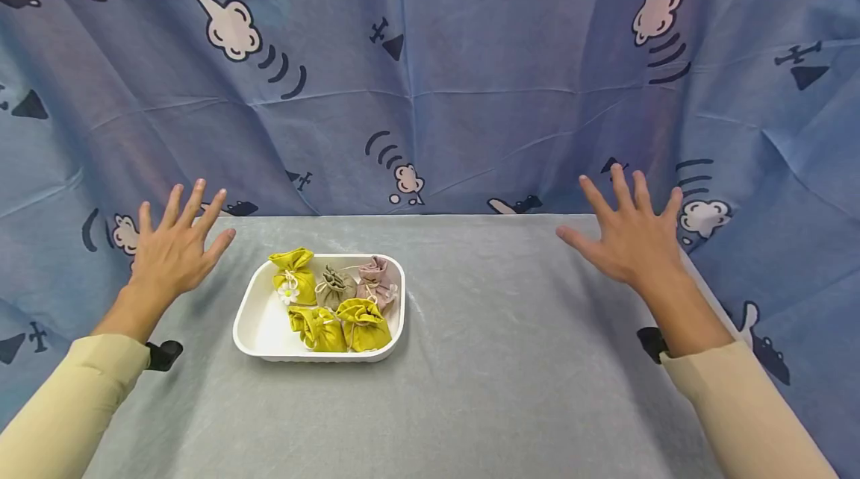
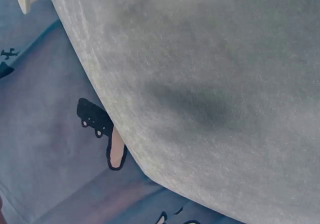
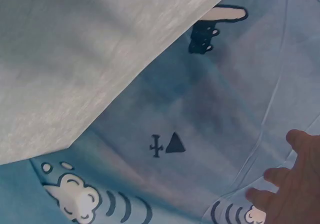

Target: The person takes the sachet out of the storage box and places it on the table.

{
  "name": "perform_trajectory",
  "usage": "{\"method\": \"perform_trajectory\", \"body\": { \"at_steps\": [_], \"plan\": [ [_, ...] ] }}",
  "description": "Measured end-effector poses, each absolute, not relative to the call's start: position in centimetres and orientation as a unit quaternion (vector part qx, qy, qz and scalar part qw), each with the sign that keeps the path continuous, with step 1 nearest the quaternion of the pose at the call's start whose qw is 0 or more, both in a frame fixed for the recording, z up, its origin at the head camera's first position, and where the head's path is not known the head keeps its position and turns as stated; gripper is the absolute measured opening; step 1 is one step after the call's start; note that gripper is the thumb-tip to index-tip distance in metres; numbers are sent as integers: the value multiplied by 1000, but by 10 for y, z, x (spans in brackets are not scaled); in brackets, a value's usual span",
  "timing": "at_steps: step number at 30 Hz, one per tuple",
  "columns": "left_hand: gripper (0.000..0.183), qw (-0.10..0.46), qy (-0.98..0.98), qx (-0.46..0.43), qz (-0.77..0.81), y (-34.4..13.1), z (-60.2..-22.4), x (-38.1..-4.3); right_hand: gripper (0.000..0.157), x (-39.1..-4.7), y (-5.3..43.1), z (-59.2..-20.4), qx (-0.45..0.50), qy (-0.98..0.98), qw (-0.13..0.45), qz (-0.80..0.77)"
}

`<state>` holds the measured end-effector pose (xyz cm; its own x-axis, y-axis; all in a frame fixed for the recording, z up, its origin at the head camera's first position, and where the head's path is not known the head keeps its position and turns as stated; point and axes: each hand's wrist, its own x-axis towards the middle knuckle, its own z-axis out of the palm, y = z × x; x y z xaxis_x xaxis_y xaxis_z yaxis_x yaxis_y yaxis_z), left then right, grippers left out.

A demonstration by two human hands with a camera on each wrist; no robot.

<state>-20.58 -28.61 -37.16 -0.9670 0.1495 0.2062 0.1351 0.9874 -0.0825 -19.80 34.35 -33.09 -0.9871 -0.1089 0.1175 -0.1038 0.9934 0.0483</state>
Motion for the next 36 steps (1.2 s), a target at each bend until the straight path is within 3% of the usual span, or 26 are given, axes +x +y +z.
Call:
{"method": "perform_trajectory", "body": {
  "at_steps": [18,27,36],
  "plan": [
    [67,94,-982,-162,1,-278,-377,-190,92,-180,299,-319,155,-985,64,36],
    [65,59,-974,-218,-25,-278,-383,-182,89,-170,275,-316,193,-975,85,77],
    [64,7,-970,-238,-42,-275,-390,-173,91,-165,254,-315,221,-966,53,126]
  ]
}}
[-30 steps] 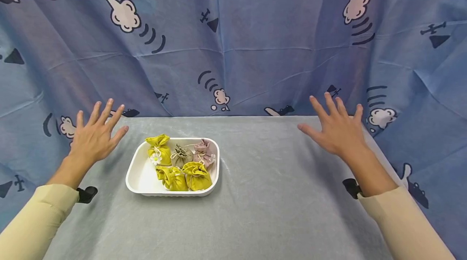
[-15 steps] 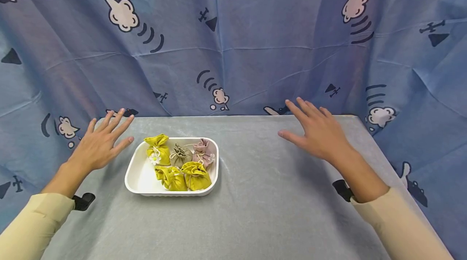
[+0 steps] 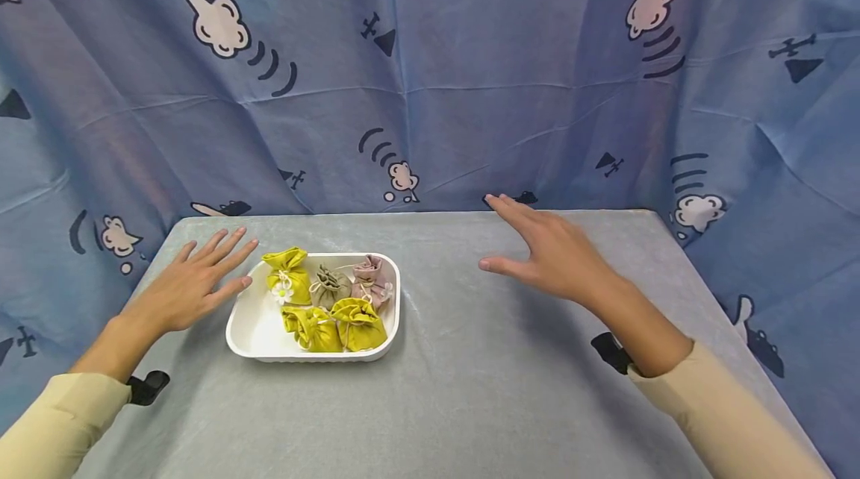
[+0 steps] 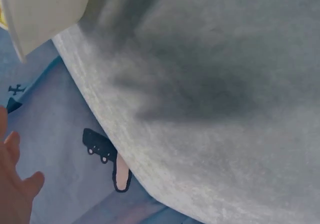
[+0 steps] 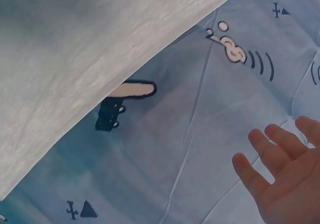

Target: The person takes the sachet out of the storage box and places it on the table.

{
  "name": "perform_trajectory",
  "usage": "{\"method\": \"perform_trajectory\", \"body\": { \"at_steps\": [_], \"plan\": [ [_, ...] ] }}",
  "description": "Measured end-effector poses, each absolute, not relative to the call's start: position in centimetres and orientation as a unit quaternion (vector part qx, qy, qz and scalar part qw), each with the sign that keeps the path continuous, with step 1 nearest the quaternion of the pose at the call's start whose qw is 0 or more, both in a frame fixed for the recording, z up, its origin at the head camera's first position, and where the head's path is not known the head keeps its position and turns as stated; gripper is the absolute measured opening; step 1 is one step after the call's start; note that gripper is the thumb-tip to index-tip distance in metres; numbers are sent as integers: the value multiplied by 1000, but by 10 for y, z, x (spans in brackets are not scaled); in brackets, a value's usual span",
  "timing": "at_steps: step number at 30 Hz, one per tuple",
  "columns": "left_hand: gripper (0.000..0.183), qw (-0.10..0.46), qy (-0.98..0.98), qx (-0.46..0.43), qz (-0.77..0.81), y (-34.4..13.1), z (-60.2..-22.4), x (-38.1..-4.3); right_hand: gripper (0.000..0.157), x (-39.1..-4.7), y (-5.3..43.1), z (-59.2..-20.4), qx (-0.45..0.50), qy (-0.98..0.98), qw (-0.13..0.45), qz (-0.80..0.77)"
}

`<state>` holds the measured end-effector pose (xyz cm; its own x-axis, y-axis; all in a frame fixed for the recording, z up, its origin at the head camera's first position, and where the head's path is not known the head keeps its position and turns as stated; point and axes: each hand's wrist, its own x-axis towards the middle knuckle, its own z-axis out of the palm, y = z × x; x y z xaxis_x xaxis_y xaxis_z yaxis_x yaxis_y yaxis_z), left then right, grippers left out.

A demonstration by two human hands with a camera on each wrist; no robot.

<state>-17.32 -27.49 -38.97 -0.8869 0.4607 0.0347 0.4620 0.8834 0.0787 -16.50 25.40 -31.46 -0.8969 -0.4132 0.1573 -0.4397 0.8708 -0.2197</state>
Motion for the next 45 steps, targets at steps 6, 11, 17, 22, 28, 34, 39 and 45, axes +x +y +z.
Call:
{"method": "perform_trajectory", "body": {
  "at_steps": [6,11,17,22,28,34,39,45],
  "plan": [
    [65,5,-967,-249,-46,-279,-398,-164,89,-164,241,-318,259,-946,29,192],
    [66,-2,-965,-259,-42,-280,-405,-157,87,-164,230,-324,292,-925,3,243],
    [66,2,-962,-270,-38,-277,-411,-156,85,-161,218,-328,327,-909,-3,258],
    [66,4,-961,-275,-40,-277,-412,-153,84,-159,207,-330,336,-899,-17,281],
    [67,7,-959,-281,-42,-277,-414,-151,82,-156,194,-337,350,-883,-42,309],
    [68,17,-957,-287,-47,-278,-417,-150,77,-155,178,-347,370,-860,-69,345],
    [69,24,-955,-290,-52,-279,-420,-150,74,-152,163,-355,384,-842,-107,363],
    [71,27,-956,-287,-59,-279,-424,-151,74,-151,149,-365,392,-830,-125,376]
  ]
}}
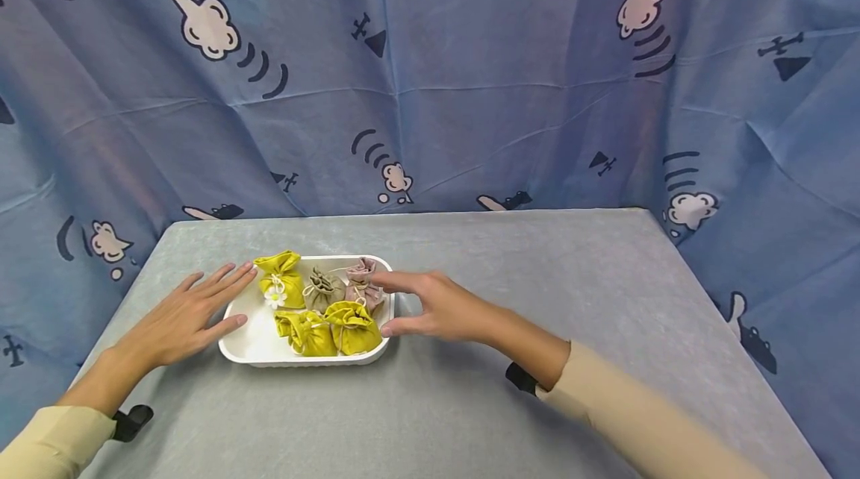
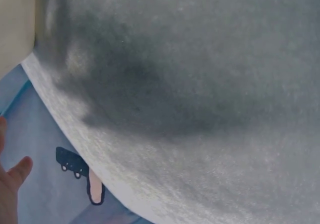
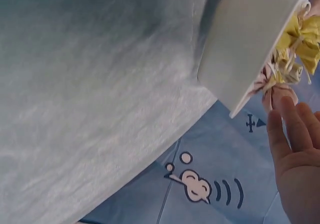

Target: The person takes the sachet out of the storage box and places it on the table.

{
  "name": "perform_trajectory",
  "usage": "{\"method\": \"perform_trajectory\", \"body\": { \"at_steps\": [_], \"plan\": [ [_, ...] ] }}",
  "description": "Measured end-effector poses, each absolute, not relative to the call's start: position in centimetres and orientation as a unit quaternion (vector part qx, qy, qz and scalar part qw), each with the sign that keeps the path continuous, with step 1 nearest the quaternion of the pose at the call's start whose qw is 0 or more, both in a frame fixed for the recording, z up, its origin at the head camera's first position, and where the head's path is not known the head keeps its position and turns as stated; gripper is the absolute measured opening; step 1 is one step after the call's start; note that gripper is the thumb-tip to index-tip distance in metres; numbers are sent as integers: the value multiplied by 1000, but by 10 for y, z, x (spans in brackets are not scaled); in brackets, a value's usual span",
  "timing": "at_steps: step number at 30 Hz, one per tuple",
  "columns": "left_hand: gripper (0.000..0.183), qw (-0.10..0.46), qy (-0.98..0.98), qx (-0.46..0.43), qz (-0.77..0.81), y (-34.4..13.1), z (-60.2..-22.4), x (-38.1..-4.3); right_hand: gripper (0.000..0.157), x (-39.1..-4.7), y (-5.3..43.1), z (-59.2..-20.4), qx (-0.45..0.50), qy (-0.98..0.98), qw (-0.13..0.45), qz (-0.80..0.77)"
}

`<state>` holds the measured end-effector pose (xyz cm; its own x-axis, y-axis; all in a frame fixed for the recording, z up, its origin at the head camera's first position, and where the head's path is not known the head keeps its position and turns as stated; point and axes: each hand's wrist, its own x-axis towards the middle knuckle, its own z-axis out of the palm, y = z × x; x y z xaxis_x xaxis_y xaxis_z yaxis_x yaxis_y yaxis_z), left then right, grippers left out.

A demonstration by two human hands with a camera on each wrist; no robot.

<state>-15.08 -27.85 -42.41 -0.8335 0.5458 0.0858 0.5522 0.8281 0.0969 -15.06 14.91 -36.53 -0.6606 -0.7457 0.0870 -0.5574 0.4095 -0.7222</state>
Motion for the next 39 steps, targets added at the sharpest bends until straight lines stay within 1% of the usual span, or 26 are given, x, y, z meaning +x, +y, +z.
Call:
{"method": "perform_trajectory", "body": {
  "at_steps": [14,27,39],
  "plan": [
    [72,27,-957,-281,-69,-279,-428,-150,73,-151,129,-384,-395,810,138,-411],
    [72,18,-959,-274,-72,-279,-431,-151,71,-151,112,-391,-399,823,135,-381],
    [71,22,-957,-278,-84,-279,-432,-150,64,-148,99,-391,-397,832,127,-365]
  ]
}}
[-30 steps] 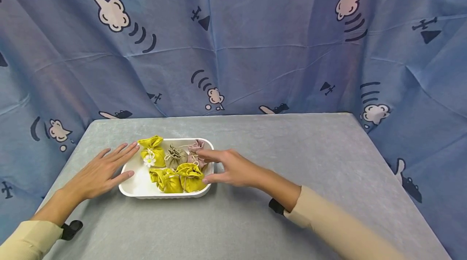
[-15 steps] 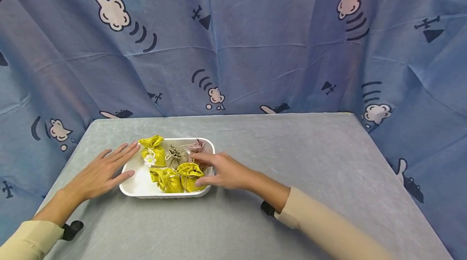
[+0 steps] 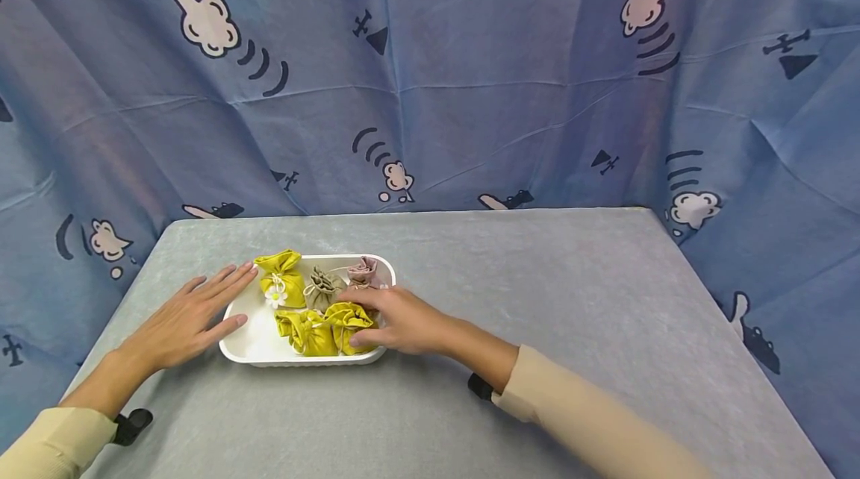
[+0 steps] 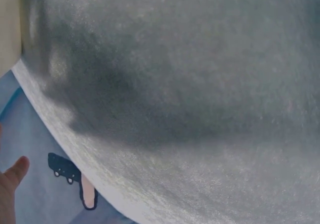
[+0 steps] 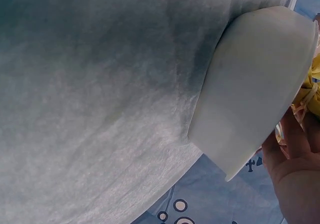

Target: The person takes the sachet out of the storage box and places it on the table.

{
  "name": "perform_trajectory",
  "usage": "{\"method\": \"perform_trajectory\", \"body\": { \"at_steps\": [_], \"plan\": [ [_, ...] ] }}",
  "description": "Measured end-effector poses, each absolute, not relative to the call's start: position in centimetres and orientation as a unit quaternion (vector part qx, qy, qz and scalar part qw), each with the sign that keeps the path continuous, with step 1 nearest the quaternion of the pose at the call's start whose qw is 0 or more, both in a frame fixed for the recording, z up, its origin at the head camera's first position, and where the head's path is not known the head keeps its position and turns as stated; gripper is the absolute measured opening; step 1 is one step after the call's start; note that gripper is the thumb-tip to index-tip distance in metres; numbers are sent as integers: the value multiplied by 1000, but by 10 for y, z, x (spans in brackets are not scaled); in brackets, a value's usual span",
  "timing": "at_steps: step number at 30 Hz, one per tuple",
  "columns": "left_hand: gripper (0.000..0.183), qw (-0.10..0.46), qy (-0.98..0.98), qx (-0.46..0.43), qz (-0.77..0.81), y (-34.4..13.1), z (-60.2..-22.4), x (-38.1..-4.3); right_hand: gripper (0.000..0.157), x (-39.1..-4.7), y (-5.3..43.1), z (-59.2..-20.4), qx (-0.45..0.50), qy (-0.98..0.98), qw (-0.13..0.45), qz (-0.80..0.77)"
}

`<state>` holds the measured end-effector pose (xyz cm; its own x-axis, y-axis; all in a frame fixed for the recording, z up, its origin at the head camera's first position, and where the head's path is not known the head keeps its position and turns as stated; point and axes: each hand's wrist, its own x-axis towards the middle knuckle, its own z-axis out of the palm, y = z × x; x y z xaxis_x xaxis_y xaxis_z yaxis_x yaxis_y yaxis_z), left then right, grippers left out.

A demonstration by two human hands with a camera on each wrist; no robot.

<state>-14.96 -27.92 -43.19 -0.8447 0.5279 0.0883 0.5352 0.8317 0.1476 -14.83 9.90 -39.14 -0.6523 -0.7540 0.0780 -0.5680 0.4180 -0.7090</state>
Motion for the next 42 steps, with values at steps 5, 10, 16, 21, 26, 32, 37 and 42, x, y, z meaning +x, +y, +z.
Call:
{"method": "perform_trajectory", "body": {
  "at_steps": [5,10,16,21,26,32,37,42],
  "plan": [
    [71,28,-955,-281,-88,-280,-434,-150,58,-149,96,-393,-398,837,119,-356],
    [71,23,-956,-280,-87,-281,-435,-150,49,-150,93,-395,-394,842,112,-351],
    [72,23,-956,-280,-91,-281,-435,-151,43,-150,91,-394,-399,843,93,-348],
    [71,27,-954,-283,-93,-282,-436,-150,41,-149,91,-394,-401,842,74,-352],
    [71,32,-954,-285,-92,-281,-437,-150,39,-148,91,-392,-401,842,70,-354],
    [71,20,-955,-280,-92,-281,-436,-150,40,-149,93,-389,-407,843,64,-347],
    [71,18,-956,-278,-93,-281,-437,-150,42,-150,93,-385,-412,842,59,-344],
    [71,18,-956,-278,-95,-281,-437,-150,42,-151,94,-380,-418,839,49,-346]
  ]
}}
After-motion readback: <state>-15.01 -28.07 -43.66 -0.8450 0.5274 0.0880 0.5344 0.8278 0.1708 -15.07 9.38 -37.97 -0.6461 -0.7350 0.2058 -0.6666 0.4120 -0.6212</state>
